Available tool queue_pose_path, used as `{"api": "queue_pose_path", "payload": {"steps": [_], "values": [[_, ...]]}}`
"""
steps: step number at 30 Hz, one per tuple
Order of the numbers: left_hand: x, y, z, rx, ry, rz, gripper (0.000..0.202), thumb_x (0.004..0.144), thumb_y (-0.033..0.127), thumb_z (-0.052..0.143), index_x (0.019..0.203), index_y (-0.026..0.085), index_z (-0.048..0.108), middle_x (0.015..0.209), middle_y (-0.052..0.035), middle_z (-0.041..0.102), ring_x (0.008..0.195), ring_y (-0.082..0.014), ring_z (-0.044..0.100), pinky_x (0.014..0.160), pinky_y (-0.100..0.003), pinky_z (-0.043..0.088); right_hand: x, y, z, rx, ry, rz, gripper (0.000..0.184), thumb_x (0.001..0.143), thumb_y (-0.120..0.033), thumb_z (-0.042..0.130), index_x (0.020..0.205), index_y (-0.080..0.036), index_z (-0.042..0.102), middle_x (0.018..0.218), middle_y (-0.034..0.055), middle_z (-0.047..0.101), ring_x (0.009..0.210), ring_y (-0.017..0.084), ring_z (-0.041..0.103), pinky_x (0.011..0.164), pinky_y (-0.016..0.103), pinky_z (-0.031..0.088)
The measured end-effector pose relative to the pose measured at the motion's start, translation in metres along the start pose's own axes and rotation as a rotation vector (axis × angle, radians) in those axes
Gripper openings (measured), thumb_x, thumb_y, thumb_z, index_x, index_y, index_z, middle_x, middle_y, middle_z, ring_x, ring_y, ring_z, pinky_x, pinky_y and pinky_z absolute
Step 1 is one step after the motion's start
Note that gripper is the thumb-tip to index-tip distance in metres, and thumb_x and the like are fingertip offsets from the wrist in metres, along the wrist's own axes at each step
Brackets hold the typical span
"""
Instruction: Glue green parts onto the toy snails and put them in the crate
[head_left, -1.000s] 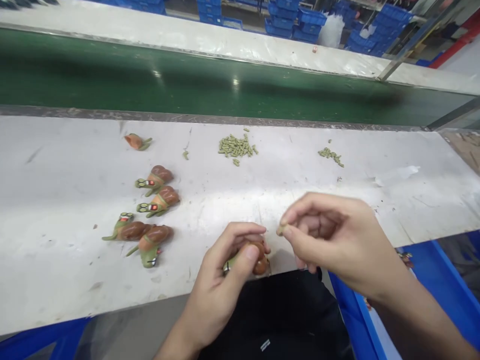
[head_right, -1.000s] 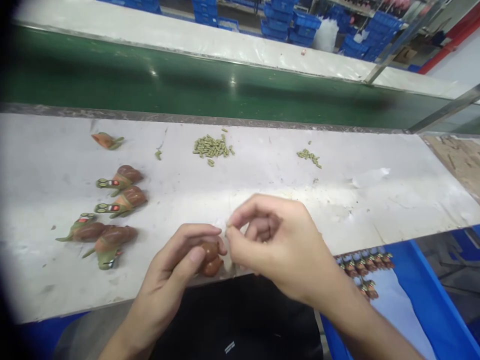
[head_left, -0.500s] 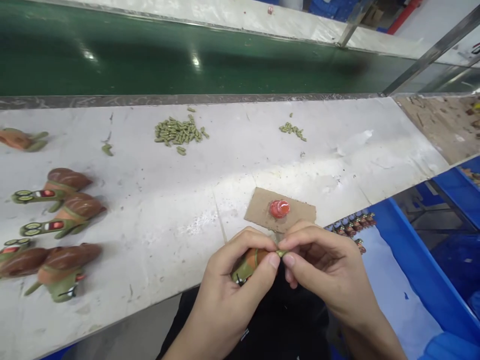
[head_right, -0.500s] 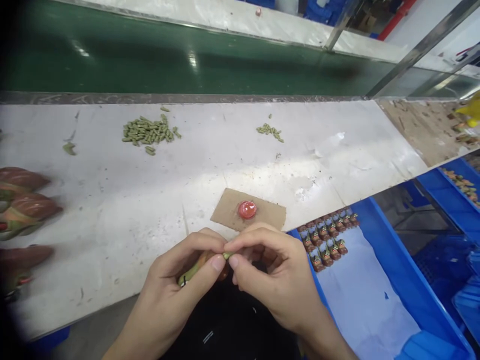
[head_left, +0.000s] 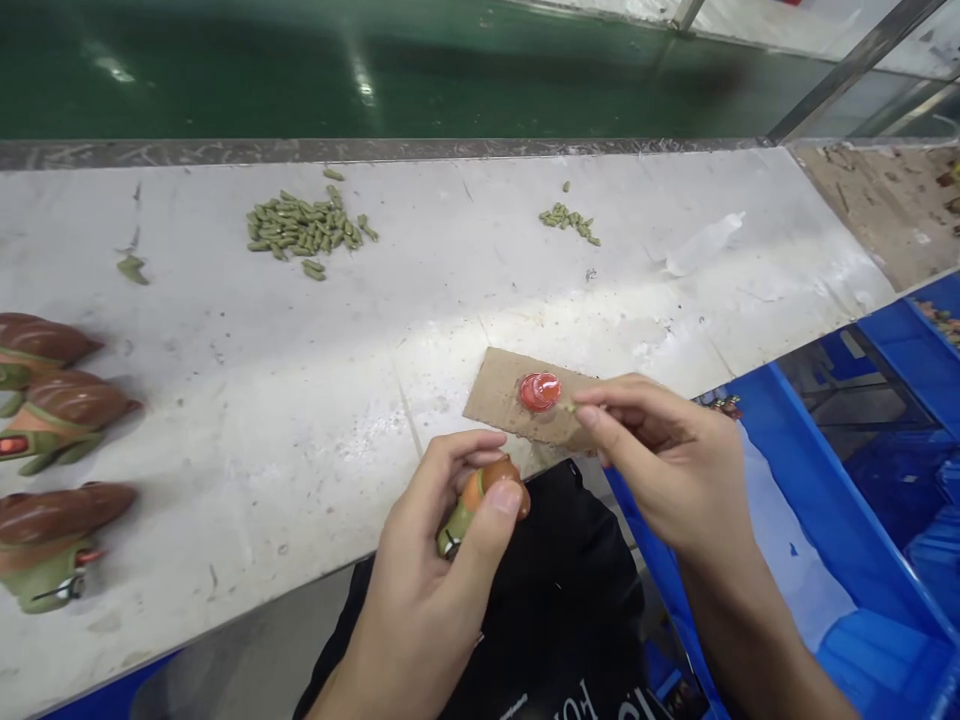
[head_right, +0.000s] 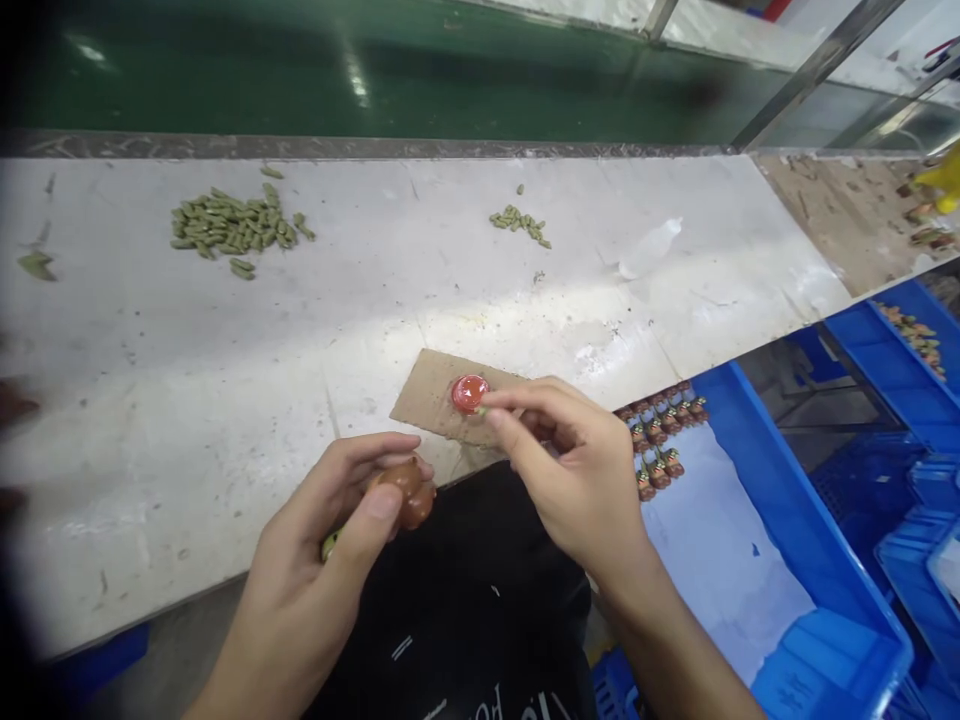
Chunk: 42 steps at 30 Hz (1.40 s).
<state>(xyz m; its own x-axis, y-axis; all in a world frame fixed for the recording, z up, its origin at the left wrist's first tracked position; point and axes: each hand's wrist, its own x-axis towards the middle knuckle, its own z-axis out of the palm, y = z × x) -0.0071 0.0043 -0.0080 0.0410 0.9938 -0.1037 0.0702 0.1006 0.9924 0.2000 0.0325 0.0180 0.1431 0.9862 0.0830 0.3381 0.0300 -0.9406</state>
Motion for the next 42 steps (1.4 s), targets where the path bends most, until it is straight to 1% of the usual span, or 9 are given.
{"api": "queue_pose_path", "payload": {"steps": [3, 9, 18, 25, 28, 31, 33, 37, 42], "values": [[-0.003, 0.002, -0.001, 0.003, 0.013, -0.053, 0.011, 0.112, 0.034, 0.071, 0.116, 0.033, 0.081, 0.093, 0.0019, 0.083, 0.081, -0.0180, 0.080, 0.075, -0.026, 0.068, 0.008, 0.003, 0.001, -0.210, 0.066, -0.120, 0.015, 0.107, -0.018, 0.080, 0.106, -0.027, 0.092, 0.102, 0.0029, 0.086, 0.079, 0.018, 0.074, 0.064, 0.031, 0.060], [-0.005, 0.005, -0.003, -0.071, -0.012, -0.188, 0.010, 0.111, 0.042, 0.080, 0.112, 0.033, 0.085, 0.096, 0.0014, 0.086, 0.090, -0.0185, 0.081, 0.082, -0.024, 0.066, 0.010, 0.001, 0.005, -0.310, 0.021, -0.238, 0.018, 0.109, -0.011, 0.076, 0.111, -0.024, 0.089, 0.106, 0.0002, 0.087, 0.077, 0.013, 0.071, 0.066, 0.028, 0.059], [0.000, 0.008, -0.003, -0.072, -0.067, -0.156, 0.010, 0.112, 0.039, 0.078, 0.112, 0.036, 0.087, 0.093, 0.0046, 0.086, 0.088, -0.0155, 0.082, 0.083, -0.020, 0.066, 0.010, 0.002, 0.006, -0.354, 0.003, -0.287, 0.020, 0.108, -0.008, 0.076, 0.112, -0.023, 0.089, 0.104, -0.0006, 0.086, 0.077, 0.012, 0.070, 0.070, 0.027, 0.061], [-0.001, 0.007, -0.002, -0.126, -0.082, -0.107, 0.014, 0.113, 0.032, 0.077, 0.119, 0.042, 0.085, 0.102, 0.0075, 0.087, 0.095, -0.0120, 0.083, 0.086, -0.015, 0.065, 0.003, -0.003, 0.005, -0.288, 0.058, -0.218, 0.019, 0.107, -0.013, 0.079, 0.108, -0.027, 0.091, 0.103, -0.0003, 0.087, 0.079, 0.015, 0.075, 0.069, 0.029, 0.064], [0.002, 0.008, 0.001, -0.157, -0.092, -0.101, 0.016, 0.114, 0.032, 0.078, 0.122, 0.043, 0.085, 0.105, 0.0073, 0.086, 0.098, -0.0116, 0.083, 0.090, -0.015, 0.066, -0.002, -0.004, 0.004, -0.057, 0.043, -0.061, 0.015, 0.106, -0.018, 0.084, 0.107, -0.031, 0.092, 0.102, -0.0012, 0.089, 0.082, 0.016, 0.082, 0.074, 0.028, 0.070], [0.003, 0.010, 0.003, -0.193, -0.100, -0.098, 0.016, 0.115, 0.032, 0.077, 0.125, 0.042, 0.085, 0.111, 0.0068, 0.086, 0.104, -0.0117, 0.083, 0.095, -0.016, 0.066, -0.007, -0.003, 0.004, 0.179, -0.050, 0.103, 0.011, 0.105, -0.023, 0.089, 0.106, -0.034, 0.094, 0.099, -0.0017, 0.091, 0.085, 0.018, 0.088, 0.081, 0.027, 0.075], [0.003, 0.011, 0.004, -0.213, -0.111, -0.096, 0.017, 0.115, 0.032, 0.076, 0.126, 0.042, 0.085, 0.115, 0.0070, 0.086, 0.107, -0.0116, 0.084, 0.098, -0.016, 0.066, -0.010, -0.002, 0.005, 0.271, -0.094, 0.161, 0.009, 0.105, -0.026, 0.092, 0.106, -0.035, 0.095, 0.103, -0.0018, 0.093, 0.090, 0.018, 0.090, 0.084, 0.026, 0.076], [0.002, 0.008, 0.002, -0.216, -0.119, -0.082, 0.017, 0.116, 0.033, 0.076, 0.127, 0.042, 0.085, 0.117, 0.0069, 0.086, 0.110, -0.0122, 0.083, 0.099, -0.017, 0.066, -0.013, 0.002, 0.010, 0.354, -0.101, 0.194, 0.009, 0.103, -0.028, 0.095, 0.104, -0.038, 0.096, 0.106, -0.0043, 0.093, 0.092, 0.015, 0.090, 0.085, 0.021, 0.075], [0.001, 0.003, 0.001, -0.220, -0.145, -0.074, 0.019, 0.117, 0.031, 0.076, 0.128, 0.043, 0.085, 0.116, 0.0062, 0.085, 0.107, -0.0125, 0.082, 0.099, -0.018, 0.065, -0.013, 0.002, 0.014, 0.341, -0.097, 0.187, 0.011, 0.103, -0.025, 0.094, 0.104, -0.036, 0.096, 0.101, -0.0049, 0.093, 0.092, 0.013, 0.090, 0.087, 0.017, 0.073]]}}
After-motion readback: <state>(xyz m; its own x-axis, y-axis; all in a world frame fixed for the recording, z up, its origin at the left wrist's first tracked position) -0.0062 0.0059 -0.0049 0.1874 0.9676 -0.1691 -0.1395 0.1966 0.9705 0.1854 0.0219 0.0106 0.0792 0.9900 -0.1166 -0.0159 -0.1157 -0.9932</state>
